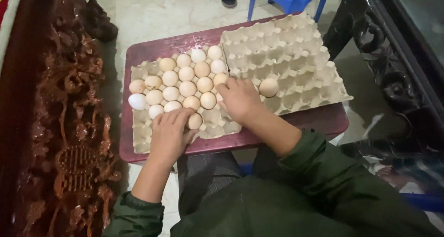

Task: The person arranges eggs into a cardboard egg tray placed on a maroon tray. They pick up eggs from a pile and place them into the empty slots of the tray, filling it up row by row.

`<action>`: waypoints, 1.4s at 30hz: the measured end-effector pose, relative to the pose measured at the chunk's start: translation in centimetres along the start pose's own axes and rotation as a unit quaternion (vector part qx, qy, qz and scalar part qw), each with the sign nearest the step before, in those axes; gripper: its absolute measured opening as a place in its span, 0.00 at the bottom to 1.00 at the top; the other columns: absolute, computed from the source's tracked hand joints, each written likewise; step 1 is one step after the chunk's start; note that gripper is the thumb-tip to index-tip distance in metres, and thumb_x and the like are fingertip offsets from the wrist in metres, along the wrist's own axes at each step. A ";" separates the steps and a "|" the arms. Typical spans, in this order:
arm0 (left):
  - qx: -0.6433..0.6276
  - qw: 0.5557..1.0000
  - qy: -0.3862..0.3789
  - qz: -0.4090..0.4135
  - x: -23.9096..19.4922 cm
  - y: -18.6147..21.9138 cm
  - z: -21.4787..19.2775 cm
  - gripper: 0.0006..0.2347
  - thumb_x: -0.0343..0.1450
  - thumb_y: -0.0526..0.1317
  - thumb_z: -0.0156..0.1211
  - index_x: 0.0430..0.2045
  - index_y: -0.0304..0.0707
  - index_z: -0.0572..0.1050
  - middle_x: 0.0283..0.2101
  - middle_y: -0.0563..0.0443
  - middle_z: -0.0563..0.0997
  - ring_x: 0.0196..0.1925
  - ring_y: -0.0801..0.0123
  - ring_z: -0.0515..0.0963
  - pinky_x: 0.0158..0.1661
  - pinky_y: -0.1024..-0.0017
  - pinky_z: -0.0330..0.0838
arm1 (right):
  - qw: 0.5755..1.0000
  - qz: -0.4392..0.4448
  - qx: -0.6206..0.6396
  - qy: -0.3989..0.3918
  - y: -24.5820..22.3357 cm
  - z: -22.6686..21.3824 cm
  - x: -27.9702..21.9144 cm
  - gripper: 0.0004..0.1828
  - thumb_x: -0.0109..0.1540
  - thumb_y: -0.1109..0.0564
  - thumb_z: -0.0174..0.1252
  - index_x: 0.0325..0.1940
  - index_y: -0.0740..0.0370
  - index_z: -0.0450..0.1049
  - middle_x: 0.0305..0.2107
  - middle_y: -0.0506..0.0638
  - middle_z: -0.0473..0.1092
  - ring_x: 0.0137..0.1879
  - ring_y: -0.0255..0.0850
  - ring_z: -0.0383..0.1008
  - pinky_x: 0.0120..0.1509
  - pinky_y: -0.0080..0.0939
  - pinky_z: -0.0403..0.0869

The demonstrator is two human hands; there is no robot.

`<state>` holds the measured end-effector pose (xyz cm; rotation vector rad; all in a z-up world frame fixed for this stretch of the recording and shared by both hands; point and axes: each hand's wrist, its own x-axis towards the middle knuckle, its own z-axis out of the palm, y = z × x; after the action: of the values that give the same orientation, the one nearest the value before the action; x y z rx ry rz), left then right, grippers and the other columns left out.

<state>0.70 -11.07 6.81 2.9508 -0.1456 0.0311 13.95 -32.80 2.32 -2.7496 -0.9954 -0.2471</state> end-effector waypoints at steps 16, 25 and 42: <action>-0.295 0.935 0.187 0.063 9.6 5.2 -4.7 0.25 0.65 0.44 0.73 0.56 0.38 0.73 0.48 0.39 0.81 0.51 0.46 0.78 0.56 0.54 0.64 | 0.974 -0.098 0.186 0.079 4.7 -6.0 -0.2 0.27 0.53 0.50 0.62 0.57 0.53 0.76 0.47 0.56 0.75 0.51 0.54 0.77 0.50 0.47 0.72; -0.100 0.991 0.017 0.085 17.9 9.7 4.2 0.23 0.66 0.48 0.69 0.56 0.55 0.69 0.56 0.48 0.77 0.62 0.55 0.73 0.61 0.47 0.57 | 0.953 0.228 0.196 -0.029 12.6 -5.3 -1.0 0.31 0.56 0.42 0.66 0.61 0.49 0.69 0.50 0.49 0.75 0.54 0.45 0.78 0.55 0.50 0.75; -0.161 0.977 0.054 -0.131 -3.8 -1.6 -1.2 0.24 0.68 0.48 0.68 0.60 0.58 0.71 0.57 0.45 0.74 0.58 0.46 0.77 0.54 0.52 0.71 | 0.986 -0.155 0.047 -0.045 -3.9 -1.1 3.9 0.24 0.59 0.43 0.62 0.58 0.46 0.70 0.48 0.51 0.70 0.54 0.53 0.73 0.57 0.53 0.70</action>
<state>-2.89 -8.93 7.55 2.6122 0.2328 0.1179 14.36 -27.76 4.77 -2.5325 -1.4216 -0.1183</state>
